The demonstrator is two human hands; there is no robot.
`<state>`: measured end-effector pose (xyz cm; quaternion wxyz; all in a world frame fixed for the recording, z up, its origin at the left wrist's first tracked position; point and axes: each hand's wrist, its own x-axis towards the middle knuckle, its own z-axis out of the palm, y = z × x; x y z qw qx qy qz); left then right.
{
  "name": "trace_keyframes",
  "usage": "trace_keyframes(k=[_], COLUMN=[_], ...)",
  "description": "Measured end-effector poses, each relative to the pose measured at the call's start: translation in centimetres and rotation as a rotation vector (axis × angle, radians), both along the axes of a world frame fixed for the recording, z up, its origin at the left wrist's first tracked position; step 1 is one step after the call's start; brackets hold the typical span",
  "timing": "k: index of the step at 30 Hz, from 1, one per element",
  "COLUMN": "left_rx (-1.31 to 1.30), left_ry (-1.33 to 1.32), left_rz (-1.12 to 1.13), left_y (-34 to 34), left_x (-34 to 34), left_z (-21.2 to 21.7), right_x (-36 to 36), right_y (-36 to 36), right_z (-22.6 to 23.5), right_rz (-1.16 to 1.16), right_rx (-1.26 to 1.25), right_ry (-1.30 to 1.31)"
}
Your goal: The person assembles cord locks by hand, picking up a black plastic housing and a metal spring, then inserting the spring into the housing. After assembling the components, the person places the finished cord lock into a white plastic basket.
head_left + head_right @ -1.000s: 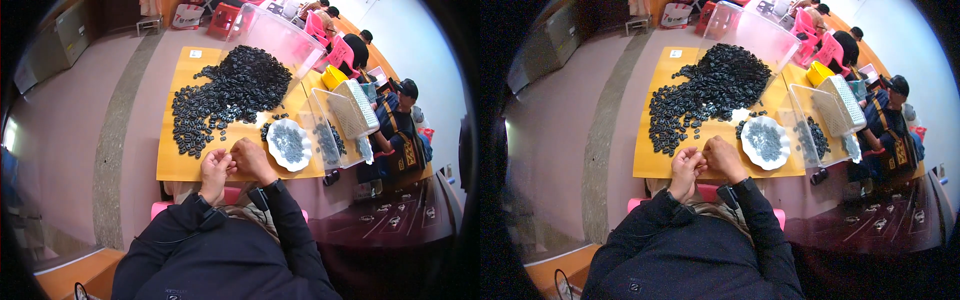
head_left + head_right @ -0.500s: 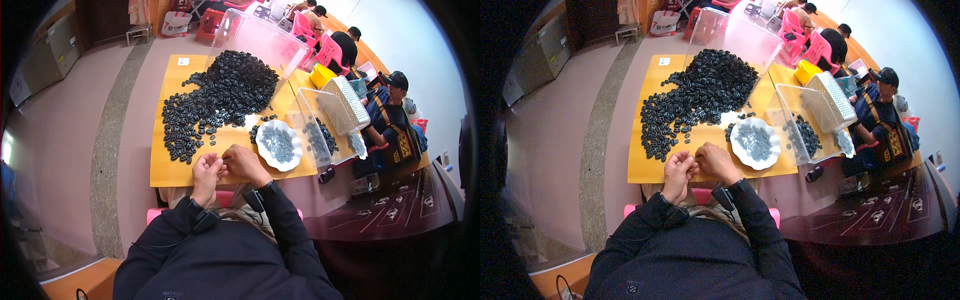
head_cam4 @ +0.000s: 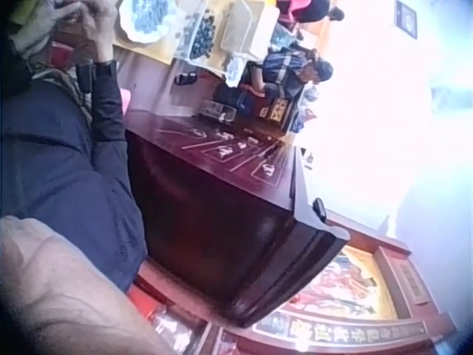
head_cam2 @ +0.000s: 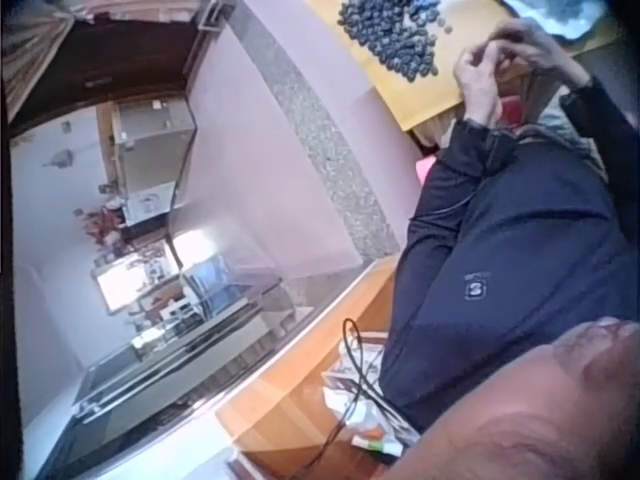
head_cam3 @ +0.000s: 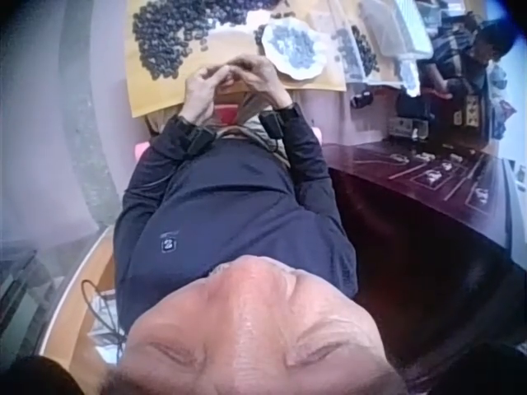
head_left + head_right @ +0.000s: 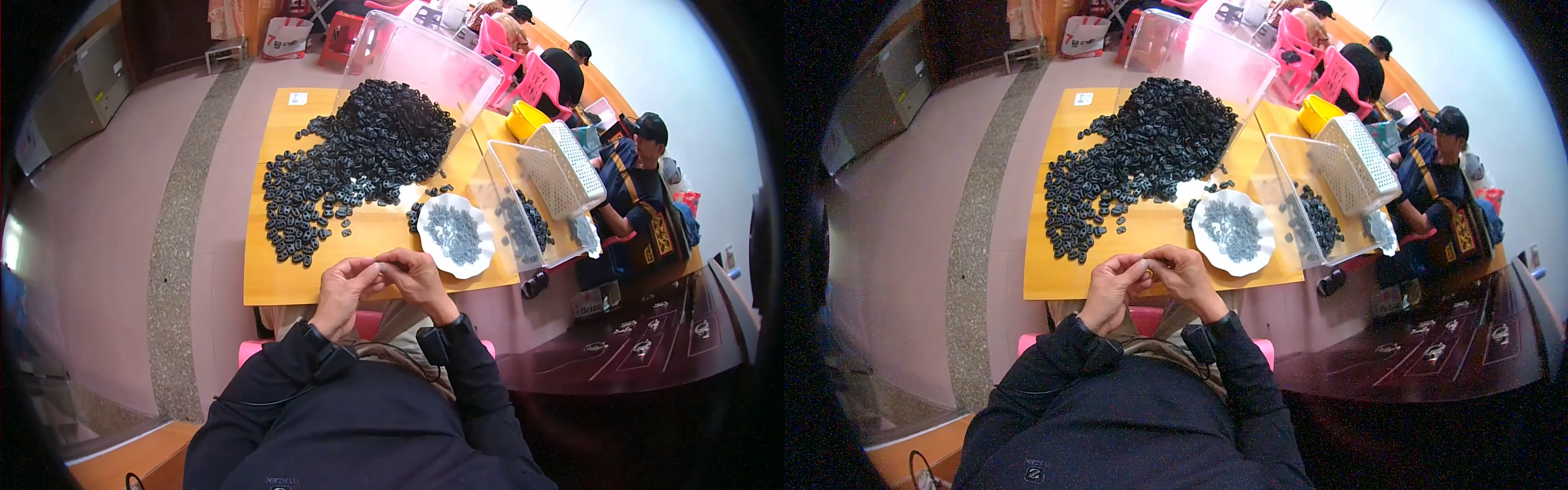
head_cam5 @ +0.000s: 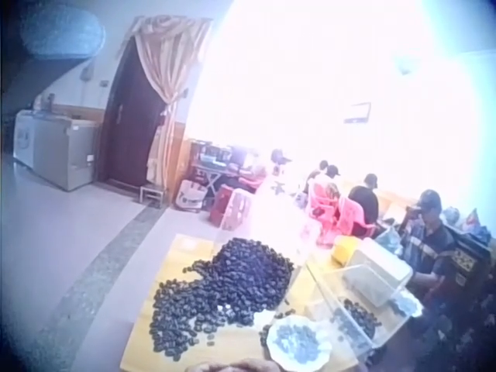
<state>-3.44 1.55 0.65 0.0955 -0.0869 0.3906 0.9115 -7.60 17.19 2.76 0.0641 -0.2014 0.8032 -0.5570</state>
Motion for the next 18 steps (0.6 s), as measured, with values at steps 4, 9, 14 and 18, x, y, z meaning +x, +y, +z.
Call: trace_keyframes(k=[4, 9, 14, 18], left_rx=[0.079, 0.08, 0.054, 0.061], left_ry=[0.011, -0.034, -0.035, -0.054], left_rz=[-0.01, 0.017, 0.003, 0.011], left_y=[0.1, 0.3, 0.2, 0.2], left_x=[0.1, 0.2, 0.3, 0.3], left_z=[-0.3, -0.2, -0.4, -0.2], right_x=[0.1, -2.9, -3.7, -4.0], right_y=[1.3, 6.7, 7.9, 8.2], right_z=[0.1, 0.7, 1.5, 1.1], right_rz=[0.018, -0.259, -0.411, -0.402], right_rx=[-0.164, 0.388, 0.794, 0.819], right_ry=[-0.197, 0.347, 0.338, 0.345])
